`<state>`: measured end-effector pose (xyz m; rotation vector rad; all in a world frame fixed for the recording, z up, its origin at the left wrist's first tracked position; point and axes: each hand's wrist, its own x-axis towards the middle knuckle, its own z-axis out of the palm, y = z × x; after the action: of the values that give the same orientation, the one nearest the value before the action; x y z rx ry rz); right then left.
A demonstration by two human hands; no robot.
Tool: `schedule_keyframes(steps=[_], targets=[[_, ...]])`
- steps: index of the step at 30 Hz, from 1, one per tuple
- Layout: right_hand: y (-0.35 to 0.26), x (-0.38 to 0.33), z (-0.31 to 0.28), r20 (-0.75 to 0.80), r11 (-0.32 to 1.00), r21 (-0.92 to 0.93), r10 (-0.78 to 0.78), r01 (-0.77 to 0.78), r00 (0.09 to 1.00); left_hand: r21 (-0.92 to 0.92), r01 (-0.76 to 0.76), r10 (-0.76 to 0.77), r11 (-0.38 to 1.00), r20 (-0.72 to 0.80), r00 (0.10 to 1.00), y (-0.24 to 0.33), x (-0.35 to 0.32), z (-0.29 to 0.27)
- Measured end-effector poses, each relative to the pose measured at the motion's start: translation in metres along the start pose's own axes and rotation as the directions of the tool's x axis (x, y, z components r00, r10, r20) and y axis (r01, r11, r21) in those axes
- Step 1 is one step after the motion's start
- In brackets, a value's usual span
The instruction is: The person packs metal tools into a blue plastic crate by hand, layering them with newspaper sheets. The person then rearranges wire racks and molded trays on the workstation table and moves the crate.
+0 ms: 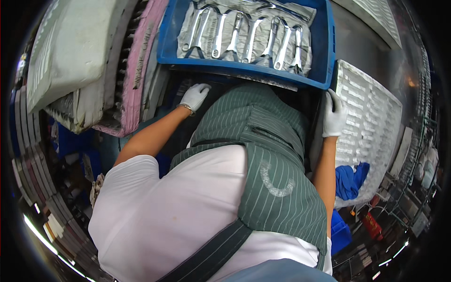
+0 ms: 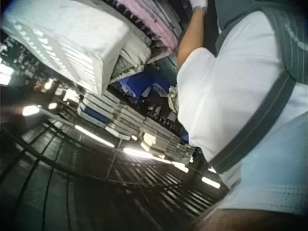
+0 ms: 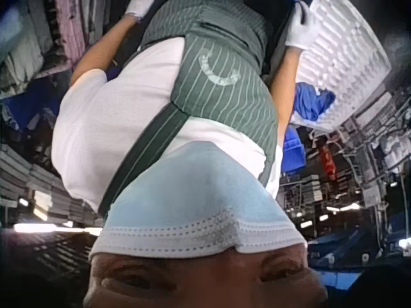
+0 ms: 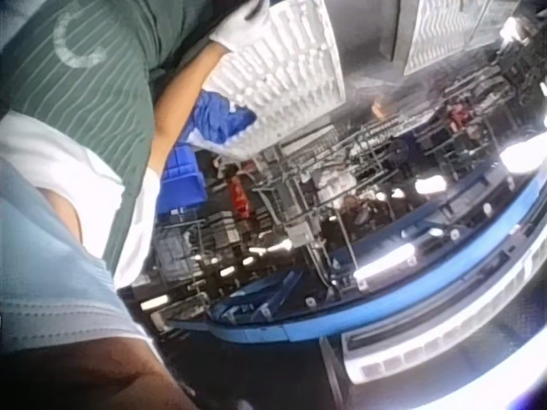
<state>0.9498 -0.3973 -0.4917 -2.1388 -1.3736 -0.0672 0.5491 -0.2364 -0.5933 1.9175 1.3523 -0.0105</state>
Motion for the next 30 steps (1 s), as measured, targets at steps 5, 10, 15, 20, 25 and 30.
schedule_keyframes(steps=[5,10,15,20,25,30], targets=[[-0.001,0.002,-0.003,-0.020,1.000,0.021,0.014,-0.014,1.000,0.002,-0.193,0.193,0.981,0.059,0.980,0.030,0.011,0.003],[0.000,0.004,-0.004,-0.074,1.000,-0.012,-0.011,0.010,0.997,0.113,-0.546,0.549,0.830,-0.339,0.764,0.079,-0.006,-0.028],[-0.013,0.006,-0.005,-0.110,0.999,0.037,0.008,-0.004,0.994,0.306,-0.603,0.673,0.736,-0.421,0.608,0.138,0.002,-0.049],[-0.010,0.000,-0.008,-0.055,0.998,-0.026,0.062,-0.063,0.997,0.393,-0.616,0.731,0.683,-0.357,0.582,0.170,0.029,-0.065],[-0.009,-0.002,-0.004,-0.036,0.992,-0.111,0.057,-0.061,0.998,0.401,-0.636,0.682,0.659,0.035,0.730,0.177,0.051,-0.066],[-0.004,0.004,-0.012,-0.081,0.992,-0.094,0.074,-0.081,0.994,0.431,-0.626,0.637,0.650,0.139,0.758,0.189,0.073,-0.046]])
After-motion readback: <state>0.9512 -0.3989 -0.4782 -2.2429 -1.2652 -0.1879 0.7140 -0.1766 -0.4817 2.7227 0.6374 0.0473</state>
